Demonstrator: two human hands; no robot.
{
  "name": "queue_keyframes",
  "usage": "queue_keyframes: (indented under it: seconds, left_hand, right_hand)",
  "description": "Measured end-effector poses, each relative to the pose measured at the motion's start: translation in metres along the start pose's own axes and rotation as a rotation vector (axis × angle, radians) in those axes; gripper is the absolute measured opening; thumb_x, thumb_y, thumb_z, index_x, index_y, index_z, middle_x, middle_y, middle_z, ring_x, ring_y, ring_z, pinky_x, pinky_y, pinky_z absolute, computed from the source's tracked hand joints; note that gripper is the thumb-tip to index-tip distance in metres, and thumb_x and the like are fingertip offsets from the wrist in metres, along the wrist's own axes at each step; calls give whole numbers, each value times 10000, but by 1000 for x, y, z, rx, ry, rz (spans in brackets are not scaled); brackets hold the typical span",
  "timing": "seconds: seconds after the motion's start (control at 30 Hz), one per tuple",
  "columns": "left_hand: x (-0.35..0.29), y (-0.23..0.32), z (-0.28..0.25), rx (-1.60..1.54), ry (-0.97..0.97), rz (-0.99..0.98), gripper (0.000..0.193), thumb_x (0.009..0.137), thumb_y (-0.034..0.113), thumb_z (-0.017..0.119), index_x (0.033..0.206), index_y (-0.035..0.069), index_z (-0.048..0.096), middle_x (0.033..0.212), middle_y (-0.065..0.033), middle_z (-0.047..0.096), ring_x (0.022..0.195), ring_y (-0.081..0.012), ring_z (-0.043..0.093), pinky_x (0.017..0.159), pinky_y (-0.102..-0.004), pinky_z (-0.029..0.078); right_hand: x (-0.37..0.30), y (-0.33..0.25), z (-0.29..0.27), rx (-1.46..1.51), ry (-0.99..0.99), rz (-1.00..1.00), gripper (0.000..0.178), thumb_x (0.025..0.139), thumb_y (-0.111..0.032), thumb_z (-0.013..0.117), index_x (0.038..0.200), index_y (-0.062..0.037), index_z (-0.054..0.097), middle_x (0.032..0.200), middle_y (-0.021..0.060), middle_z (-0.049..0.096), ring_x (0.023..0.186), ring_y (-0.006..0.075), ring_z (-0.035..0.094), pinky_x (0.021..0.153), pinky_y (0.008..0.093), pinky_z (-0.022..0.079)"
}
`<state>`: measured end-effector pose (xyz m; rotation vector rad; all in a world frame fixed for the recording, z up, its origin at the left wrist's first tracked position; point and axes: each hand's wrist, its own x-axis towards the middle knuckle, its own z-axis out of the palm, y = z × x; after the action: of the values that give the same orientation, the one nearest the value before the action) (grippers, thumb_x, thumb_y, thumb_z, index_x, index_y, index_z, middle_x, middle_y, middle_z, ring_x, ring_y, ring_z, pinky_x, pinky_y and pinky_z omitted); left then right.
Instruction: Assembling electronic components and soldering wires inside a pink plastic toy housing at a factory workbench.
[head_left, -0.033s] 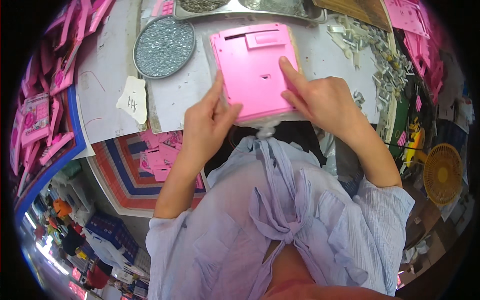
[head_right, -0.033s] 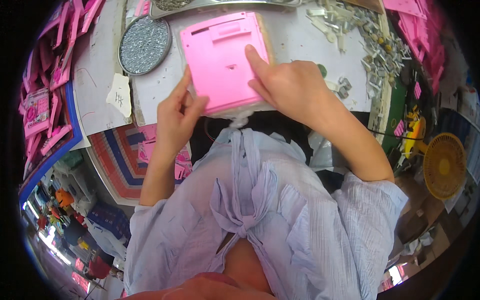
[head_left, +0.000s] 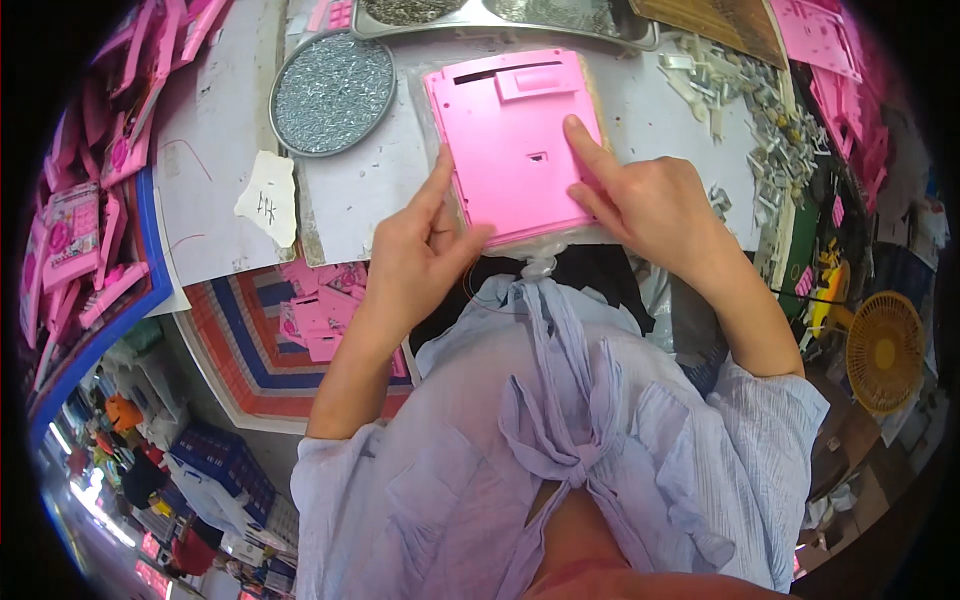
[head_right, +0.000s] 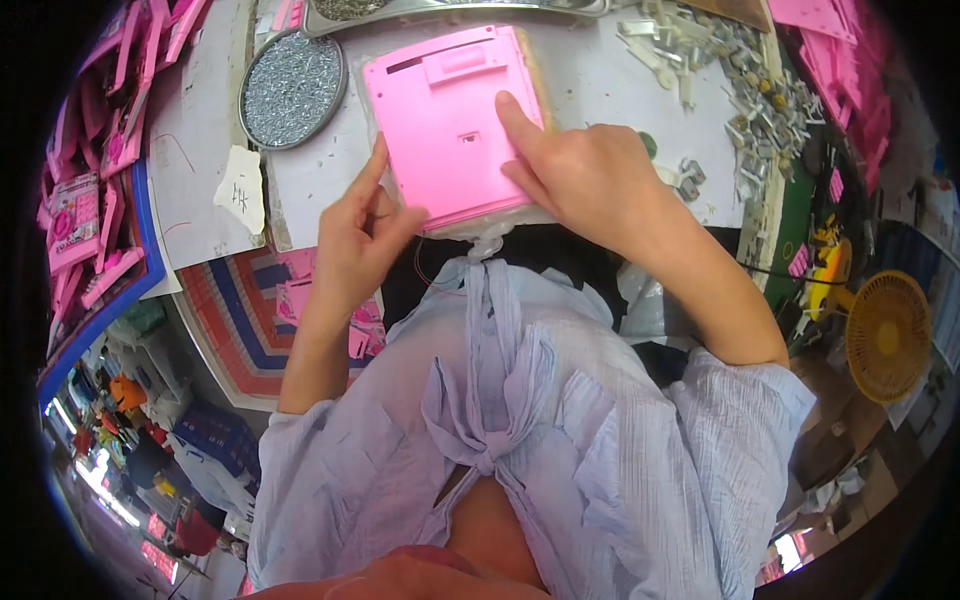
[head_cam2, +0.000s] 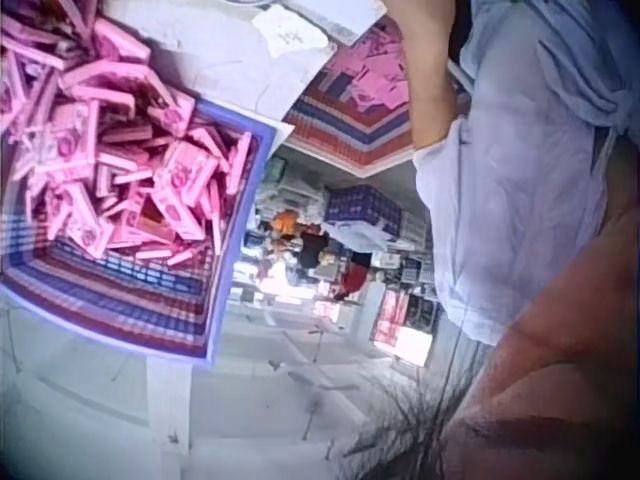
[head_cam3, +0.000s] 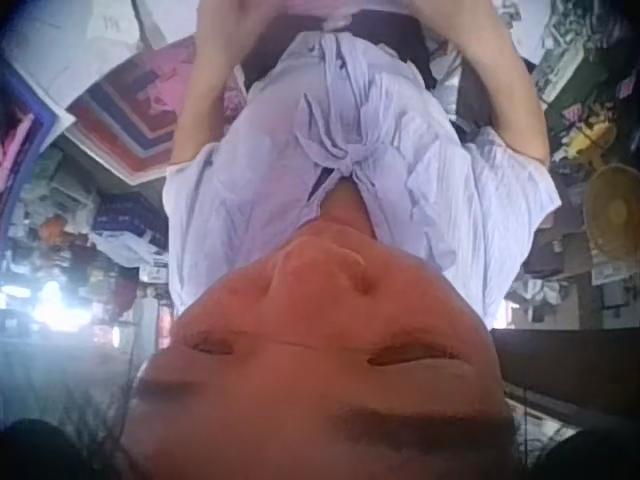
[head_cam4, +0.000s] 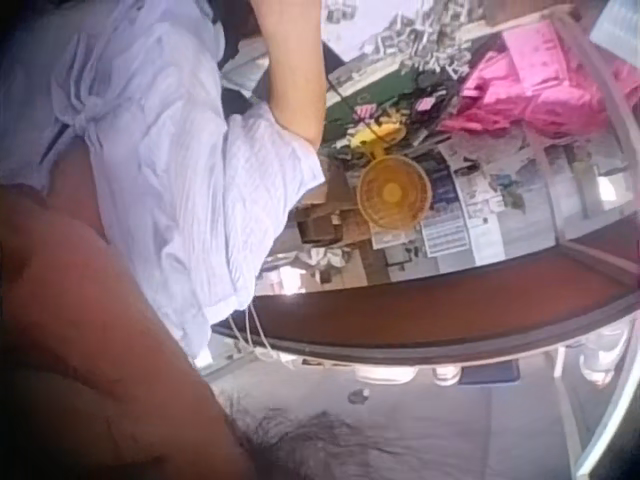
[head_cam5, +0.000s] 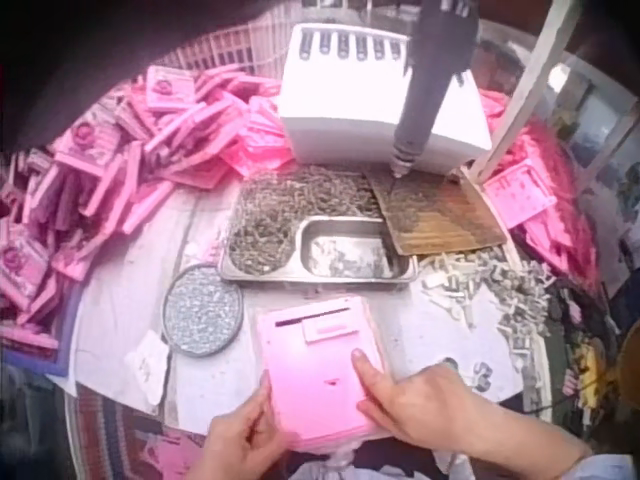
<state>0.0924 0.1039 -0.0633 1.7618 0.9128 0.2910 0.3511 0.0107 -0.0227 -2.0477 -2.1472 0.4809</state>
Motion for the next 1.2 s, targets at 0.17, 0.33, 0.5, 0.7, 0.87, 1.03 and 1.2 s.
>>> queue_keyframes:
  seconds: [0.17, 0.33, 0.5, 0.7, 0.87, 1.03, 1.2]
  left_hand:
    - [0, 2, 4, 93, -15, 62, 1047, 779, 50, 827, 1624, 43, 210, 614, 31, 342, 558, -71, 364, 573, -206, 349]
    - [2, -10, 1, 184, -52, 218, 1090, 771, 129, 849, 1608, -29, 168, 601, -13, 436, 509, -164, 489, 516, -296, 423]
    - [4, -13, -4, 221, -88, 262, 1112, 773, 173, 861, 1614, -11, 157, 590, -20, 452, 500, -178, 511, 511, -311, 434]
    - [4, -13, -18, 368, -207, 140, 1174, 769, 302, 869, 1642, 92, 113, 595, -54, 536, 522, -258, 573, 531, -369, 466]
    - [1, -4, -22, 555, -194, 121, 1205, 747, 440, 863, 1647, 138, 122, 601, -85, 587, 558, -300, 607, 558, -416, 486]
    - [8, 10, -45, 231, -322, -4, 908, 787, 190, 832, 1578, 136, 390, 616, -48, 578, 549, -158, 561, 581, -269, 457]
    - [58, -36, -91, 378, 570, 253, 194, 854, 198, 728, 1002, 84, 780, 844, -100, 695, 769, -279, 651, 716, -388, 507]
  right_hand:
    - [0, 4, 3, 65, -22, -16, 647, 963, -278, 671, 1523, -59, 430, 592, 147, 607, 548, 350, 636, 546, 444, 504]
    - [-1, 8, 6, 87, -40, -41, 649, 973, -267, 653, 1525, -37, 401, 592, 151, 600, 535, 356, 623, 539, 448, 497]
    - [0, 8, 6, 65, -40, -56, 604, 992, -303, 613, 1481, -2, 428, 596, 148, 610, 527, 370, 625, 527, 467, 508]
    - [1, 5, 6, -66, -50, -87, 627, 987, -316, 611, 1471, 36, 425, 576, 126, 600, 501, 341, 621, 491, 451, 502]
    - [4, -6, -4, -219, -134, -77, 616, 971, -343, 617, 1427, 46, 474, 572, 124, 610, 506, 337, 629, 490, 446, 504]
    - [21, -1, -32, -220, -146, -184, 492, 922, -319, 649, 1260, 33, 582, 627, 155, 647, 602, 364, 668, 569, 470, 530]
    - [44, -6, -53, -250, -230, -233, 276, 869, -240, 663, 985, 9, 687, 700, 176, 682, 713, 375, 695, 627, 474, 548]
